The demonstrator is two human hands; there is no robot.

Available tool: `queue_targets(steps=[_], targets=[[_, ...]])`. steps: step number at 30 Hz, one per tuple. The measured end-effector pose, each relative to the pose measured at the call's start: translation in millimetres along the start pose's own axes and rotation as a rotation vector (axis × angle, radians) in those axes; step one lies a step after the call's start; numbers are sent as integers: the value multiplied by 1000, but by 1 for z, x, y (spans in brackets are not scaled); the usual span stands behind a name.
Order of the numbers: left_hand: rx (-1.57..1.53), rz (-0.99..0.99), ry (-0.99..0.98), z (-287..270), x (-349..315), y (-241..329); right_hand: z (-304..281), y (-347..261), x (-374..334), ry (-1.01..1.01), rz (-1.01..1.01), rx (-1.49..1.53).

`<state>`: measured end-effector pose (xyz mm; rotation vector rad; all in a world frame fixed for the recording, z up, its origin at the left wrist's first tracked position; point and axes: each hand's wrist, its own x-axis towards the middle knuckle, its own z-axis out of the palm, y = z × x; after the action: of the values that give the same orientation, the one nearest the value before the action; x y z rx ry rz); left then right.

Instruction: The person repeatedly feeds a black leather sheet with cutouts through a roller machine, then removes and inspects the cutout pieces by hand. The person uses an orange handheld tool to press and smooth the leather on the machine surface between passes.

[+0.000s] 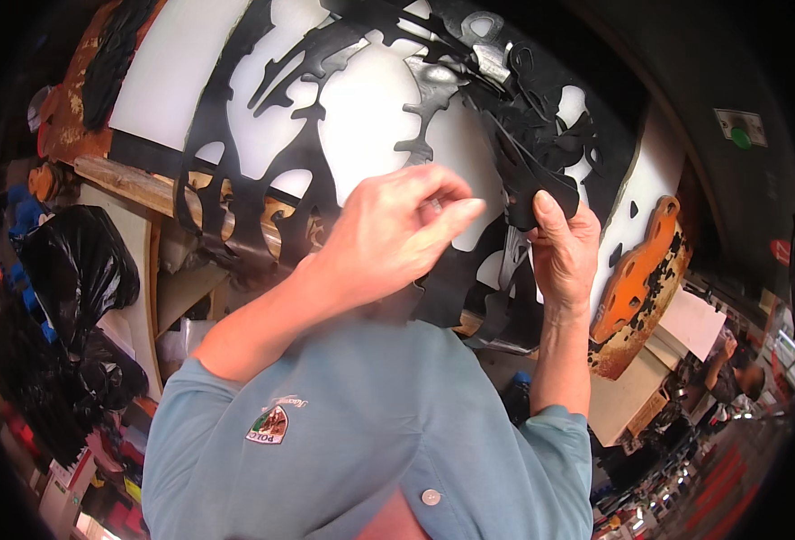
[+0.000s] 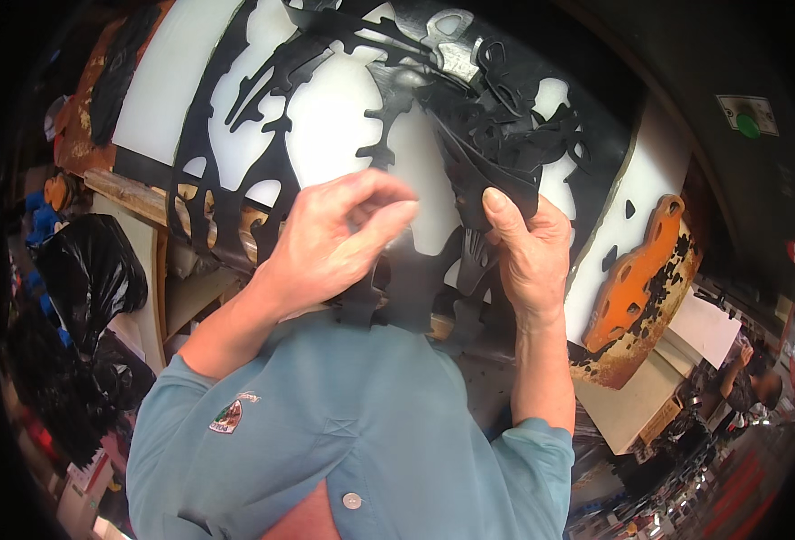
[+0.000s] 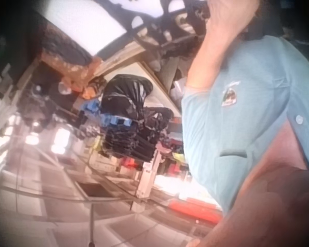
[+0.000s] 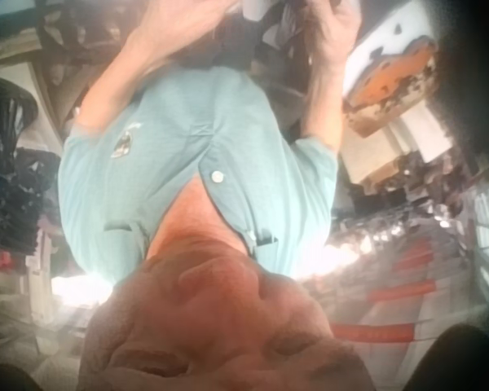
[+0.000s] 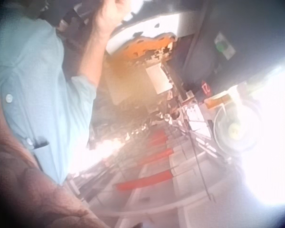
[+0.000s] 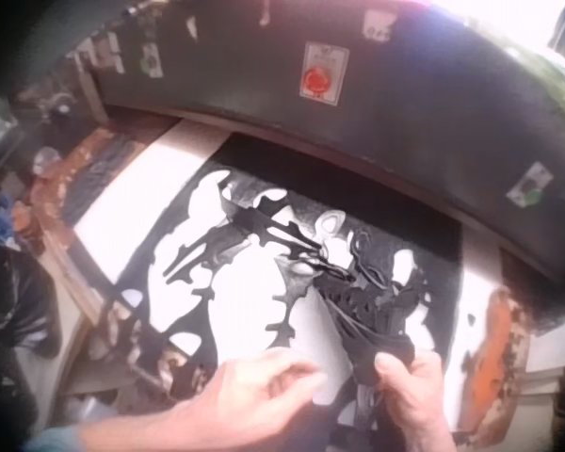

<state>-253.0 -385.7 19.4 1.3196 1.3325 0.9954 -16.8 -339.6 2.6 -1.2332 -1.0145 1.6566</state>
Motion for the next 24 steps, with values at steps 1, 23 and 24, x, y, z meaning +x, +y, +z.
queue_targets(steps=[1,23,24], targets=[[11,-28,-23,5,5,0,2,0,0,-11,-2,3],[-152,-72,314,-8,54,-48,-39,-9,19,175,-234,341],[-144,-168,400,-26,55,-53,-60,-14,24,182,-233,354]])
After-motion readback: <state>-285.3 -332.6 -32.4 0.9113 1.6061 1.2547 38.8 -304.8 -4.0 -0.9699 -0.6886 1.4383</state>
